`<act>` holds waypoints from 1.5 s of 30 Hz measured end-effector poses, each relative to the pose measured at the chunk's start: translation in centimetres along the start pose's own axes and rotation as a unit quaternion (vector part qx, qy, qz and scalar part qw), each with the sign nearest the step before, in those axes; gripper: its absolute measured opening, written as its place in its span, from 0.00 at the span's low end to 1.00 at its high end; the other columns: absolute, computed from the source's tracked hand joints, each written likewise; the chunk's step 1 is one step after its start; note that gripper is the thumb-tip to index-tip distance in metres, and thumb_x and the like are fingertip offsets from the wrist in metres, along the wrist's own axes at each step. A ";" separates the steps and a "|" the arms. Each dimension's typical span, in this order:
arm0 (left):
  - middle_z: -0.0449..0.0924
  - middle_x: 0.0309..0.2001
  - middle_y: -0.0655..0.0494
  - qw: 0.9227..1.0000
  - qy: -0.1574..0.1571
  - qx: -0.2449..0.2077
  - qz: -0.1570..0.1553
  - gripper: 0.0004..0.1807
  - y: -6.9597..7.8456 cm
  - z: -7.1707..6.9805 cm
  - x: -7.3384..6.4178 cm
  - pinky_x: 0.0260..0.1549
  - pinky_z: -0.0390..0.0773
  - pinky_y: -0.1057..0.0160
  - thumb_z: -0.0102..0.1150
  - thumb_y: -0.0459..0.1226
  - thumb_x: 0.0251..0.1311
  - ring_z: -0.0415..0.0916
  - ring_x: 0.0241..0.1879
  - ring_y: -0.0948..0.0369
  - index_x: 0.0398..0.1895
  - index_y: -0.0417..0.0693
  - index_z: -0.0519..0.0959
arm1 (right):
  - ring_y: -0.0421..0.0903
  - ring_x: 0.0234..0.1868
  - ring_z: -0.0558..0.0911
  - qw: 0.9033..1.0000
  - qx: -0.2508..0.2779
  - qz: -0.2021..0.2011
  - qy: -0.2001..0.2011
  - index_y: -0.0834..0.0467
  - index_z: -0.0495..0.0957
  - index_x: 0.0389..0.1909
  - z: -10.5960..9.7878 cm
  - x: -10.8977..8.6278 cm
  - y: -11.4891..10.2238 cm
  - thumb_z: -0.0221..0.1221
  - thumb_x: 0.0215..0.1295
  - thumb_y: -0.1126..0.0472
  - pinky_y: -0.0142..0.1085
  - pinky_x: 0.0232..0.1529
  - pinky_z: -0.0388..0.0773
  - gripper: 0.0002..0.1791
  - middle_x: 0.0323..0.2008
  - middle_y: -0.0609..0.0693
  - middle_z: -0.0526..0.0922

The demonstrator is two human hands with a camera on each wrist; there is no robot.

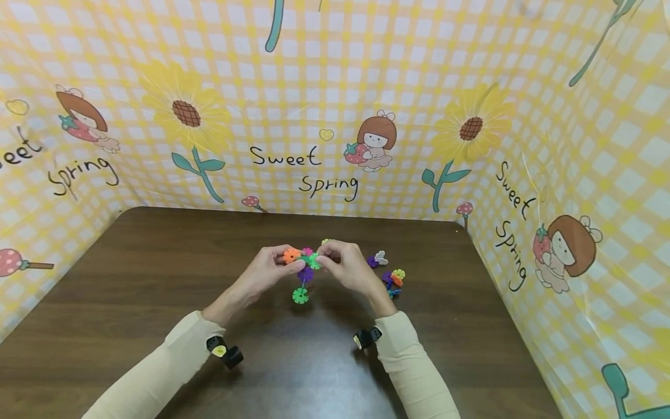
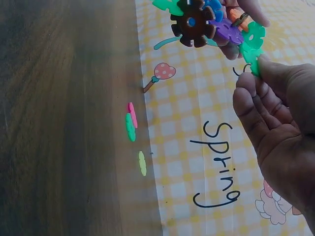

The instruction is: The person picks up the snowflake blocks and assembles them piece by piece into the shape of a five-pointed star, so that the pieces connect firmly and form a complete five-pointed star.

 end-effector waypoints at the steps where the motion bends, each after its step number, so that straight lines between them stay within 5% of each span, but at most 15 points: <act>1: 0.85 0.39 0.50 1.000 0.001 -0.001 0.000 0.15 0.0 0.0 0.0 0.43 0.79 0.60 0.66 0.38 0.65 0.80 0.40 0.49 0.50 0.38 0.80 | 0.60 0.28 0.78 1.000 -0.002 -0.004 -0.001 0.67 0.80 0.40 0.0 0.0 -0.2 0.58 0.71 0.70 0.31 0.27 0.75 0.04 0.29 0.63 0.81; 8: 0.85 0.39 0.50 1.000 0.007 -0.005 -0.004 0.13 0.0 -0.3 0.2 0.46 0.78 0.53 0.65 0.37 0.65 0.79 0.41 0.45 0.48 0.39 0.81 | 0.52 0.24 0.75 0.999 -0.009 -0.031 -0.003 0.71 0.76 0.38 0.1 -0.1 -3.2 0.54 0.71 0.74 0.30 0.24 0.71 0.03 0.25 0.64 0.77; 15: 0.84 0.38 0.52 1.000 0.016 -0.011 -0.024 0.13 -0.4 -0.4 0.1 0.39 0.75 0.61 0.66 0.38 0.65 0.77 0.37 0.54 0.47 0.39 0.81 | 0.50 0.23 0.77 1.000 -0.014 -0.016 0.003 0.64 0.78 0.38 0.6 0.3 -0.1 0.56 0.73 0.67 0.31 0.22 0.69 0.05 0.24 0.58 0.79; 24: 0.83 0.38 0.52 1.000 0.000 -0.011 -0.024 0.12 -0.6 -0.2 0.2 0.37 0.74 0.61 0.66 0.38 0.65 0.74 0.35 0.58 0.46 0.40 0.81 | 0.46 0.23 0.76 1.000 -0.015 -0.010 -0.017 0.61 0.79 0.38 0.4 0.3 -0.1 0.57 0.74 0.65 0.32 0.22 0.70 0.05 0.23 0.56 0.78; 32: 0.82 0.39 0.51 1.000 -0.004 -0.010 -0.021 0.14 -0.6 0.0 0.4 0.39 0.74 0.60 0.66 0.38 0.65 0.75 0.38 0.54 0.47 0.39 0.80 | 0.60 0.24 0.78 1.000 -0.023 -0.008 -0.016 0.70 0.78 0.39 0.4 0.4 -1.5 0.55 0.72 0.72 0.30 0.23 0.69 0.05 0.24 0.66 0.78; 36: 0.83 0.41 0.50 0.999 -0.027 0.020 -0.007 0.16 -0.1 0.1 0.5 0.44 0.77 0.54 0.66 0.40 0.65 0.76 0.39 0.56 0.50 0.39 0.80 | 0.54 0.24 0.77 0.999 -0.043 -0.008 -0.032 0.68 0.79 0.38 -0.1 0.4 -2.8 0.57 0.71 0.71 0.31 0.24 0.72 0.04 0.25 0.60 0.78; 41: 0.81 0.53 0.50 0.996 -0.049 0.069 -0.004 0.19 0.3 0.6 0.5 0.55 0.72 0.48 0.67 0.44 0.64 0.73 0.53 0.54 0.53 0.44 0.82 | 0.41 0.25 0.74 0.996 -0.062 -0.017 -0.059 0.57 0.82 0.38 -0.4 1.0 -0.6 0.60 0.71 0.63 0.33 0.26 0.72 0.04 0.28 0.49 0.81; 45: 0.80 0.54 0.51 0.995 -0.051 0.085 -0.004 0.16 0.0 1.0 0.6 0.55 0.70 0.49 0.67 0.45 0.64 0.71 0.57 0.53 0.50 0.47 0.83 | 0.41 0.28 0.75 0.996 -0.059 -0.006 -0.072 0.56 0.83 0.40 -0.6 1.1 -0.4 0.61 0.72 0.60 0.33 0.30 0.74 0.05 0.31 0.44 0.83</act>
Point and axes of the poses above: each hand's wrist, its own x-axis towards the middle knuckle, its own z-axis out of the palm, y = z × x, the point moved 5 cm from there along x, towards the middle knuckle
